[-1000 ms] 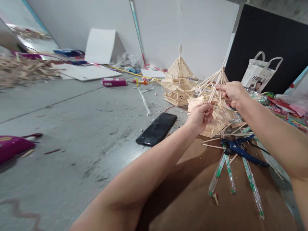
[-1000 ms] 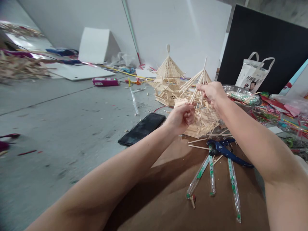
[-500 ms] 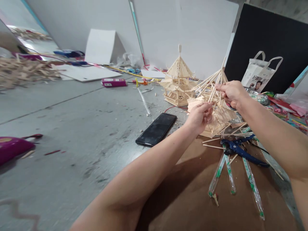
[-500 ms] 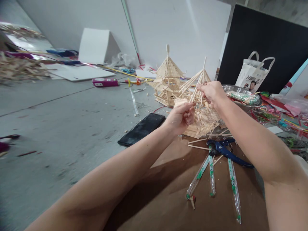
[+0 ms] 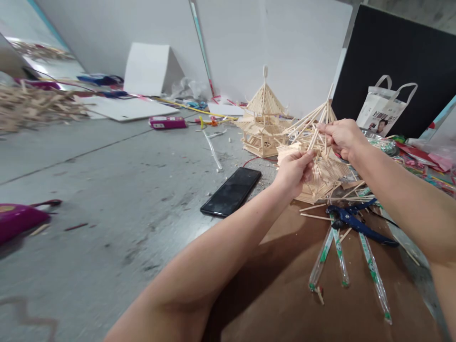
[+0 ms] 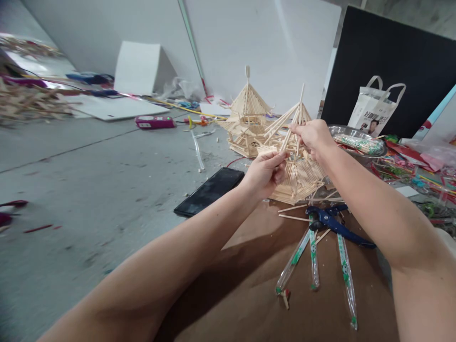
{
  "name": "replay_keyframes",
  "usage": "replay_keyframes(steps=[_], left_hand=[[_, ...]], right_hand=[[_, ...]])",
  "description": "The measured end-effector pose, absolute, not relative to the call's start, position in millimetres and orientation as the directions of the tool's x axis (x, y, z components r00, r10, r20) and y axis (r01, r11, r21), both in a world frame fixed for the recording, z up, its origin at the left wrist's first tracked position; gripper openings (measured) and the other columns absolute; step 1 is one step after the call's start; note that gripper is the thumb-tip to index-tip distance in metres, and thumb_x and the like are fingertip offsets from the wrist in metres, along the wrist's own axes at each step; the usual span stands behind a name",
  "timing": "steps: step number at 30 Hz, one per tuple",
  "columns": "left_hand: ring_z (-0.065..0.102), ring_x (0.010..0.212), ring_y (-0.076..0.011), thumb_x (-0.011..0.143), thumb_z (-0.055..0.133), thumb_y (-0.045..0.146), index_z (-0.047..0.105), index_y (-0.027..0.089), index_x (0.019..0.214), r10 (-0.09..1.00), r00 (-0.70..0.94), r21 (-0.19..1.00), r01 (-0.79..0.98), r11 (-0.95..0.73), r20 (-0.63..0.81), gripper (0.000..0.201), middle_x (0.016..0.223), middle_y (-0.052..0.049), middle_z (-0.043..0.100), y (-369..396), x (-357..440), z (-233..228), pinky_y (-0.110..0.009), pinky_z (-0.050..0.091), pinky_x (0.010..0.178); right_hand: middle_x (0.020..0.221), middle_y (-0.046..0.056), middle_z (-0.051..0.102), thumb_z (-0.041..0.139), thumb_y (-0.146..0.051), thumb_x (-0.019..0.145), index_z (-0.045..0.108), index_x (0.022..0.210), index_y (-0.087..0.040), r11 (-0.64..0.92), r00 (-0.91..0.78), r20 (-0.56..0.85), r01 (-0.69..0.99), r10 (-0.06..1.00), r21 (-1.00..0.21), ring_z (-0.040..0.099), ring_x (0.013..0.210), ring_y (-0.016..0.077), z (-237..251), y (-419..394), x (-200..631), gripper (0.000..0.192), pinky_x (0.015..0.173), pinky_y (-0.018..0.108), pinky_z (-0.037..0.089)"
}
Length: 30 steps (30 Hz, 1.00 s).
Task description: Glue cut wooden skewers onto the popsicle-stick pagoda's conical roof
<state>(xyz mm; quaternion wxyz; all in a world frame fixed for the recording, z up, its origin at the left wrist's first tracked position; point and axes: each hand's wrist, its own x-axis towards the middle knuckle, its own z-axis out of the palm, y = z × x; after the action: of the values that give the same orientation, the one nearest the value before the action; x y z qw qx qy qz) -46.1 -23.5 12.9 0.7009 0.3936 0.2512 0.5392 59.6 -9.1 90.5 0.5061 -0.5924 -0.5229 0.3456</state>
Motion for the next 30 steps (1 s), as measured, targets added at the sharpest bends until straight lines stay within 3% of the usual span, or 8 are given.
replay_keyframes(steps=[9,17,30], left_hand=[[0.03,0.03,-0.0009,0.078,0.057,0.022,0.055,0.011,0.068,0.937,0.341,0.822,-0.553,0.134,0.077,0.015,0.043,0.006,0.04,-25.4,-46.1,12.9,-0.016,0.019,0.033],[0.03,0.03,-0.0007,0.077,0.058,0.024,0.056,0.011,0.069,0.942,0.33,0.834,-0.533,0.14,0.053,0.016,0.044,0.006,0.041,-25.5,-46.8,14.5,-0.016,0.018,0.033],[0.028,0.03,-0.0011,0.063,0.06,0.012,0.051,0.015,0.068,0.938,0.336,0.819,-0.56,0.127,0.085,0.01,0.043,0.008,0.038,-25.3,-46.3,11.5,-0.016,0.017,0.033]], right_hand=[[0.032,-0.008,0.034,0.058,-0.016,0.077,0.037,0.052,-0.019,-0.002,0.224,0.05,0.226,0.973,-0.974,0.02,0.026,0.0013,94.2,-11.0,57.1,0.033,0.03,0.019,0.012],[0.033,-0.007,0.034,0.064,-0.015,0.072,0.038,0.05,-0.019,0.025,0.235,0.092,0.274,0.968,-0.961,0.022,0.028,0.0021,93.0,-12.0,57.2,0.034,0.03,0.02,0.013],[0.035,-0.006,0.035,0.065,-0.02,0.072,0.04,0.051,-0.019,0.029,0.229,0.099,0.293,0.968,-0.956,0.021,0.029,0.0025,91.4,-11.2,58.4,0.032,0.031,0.021,0.012]])
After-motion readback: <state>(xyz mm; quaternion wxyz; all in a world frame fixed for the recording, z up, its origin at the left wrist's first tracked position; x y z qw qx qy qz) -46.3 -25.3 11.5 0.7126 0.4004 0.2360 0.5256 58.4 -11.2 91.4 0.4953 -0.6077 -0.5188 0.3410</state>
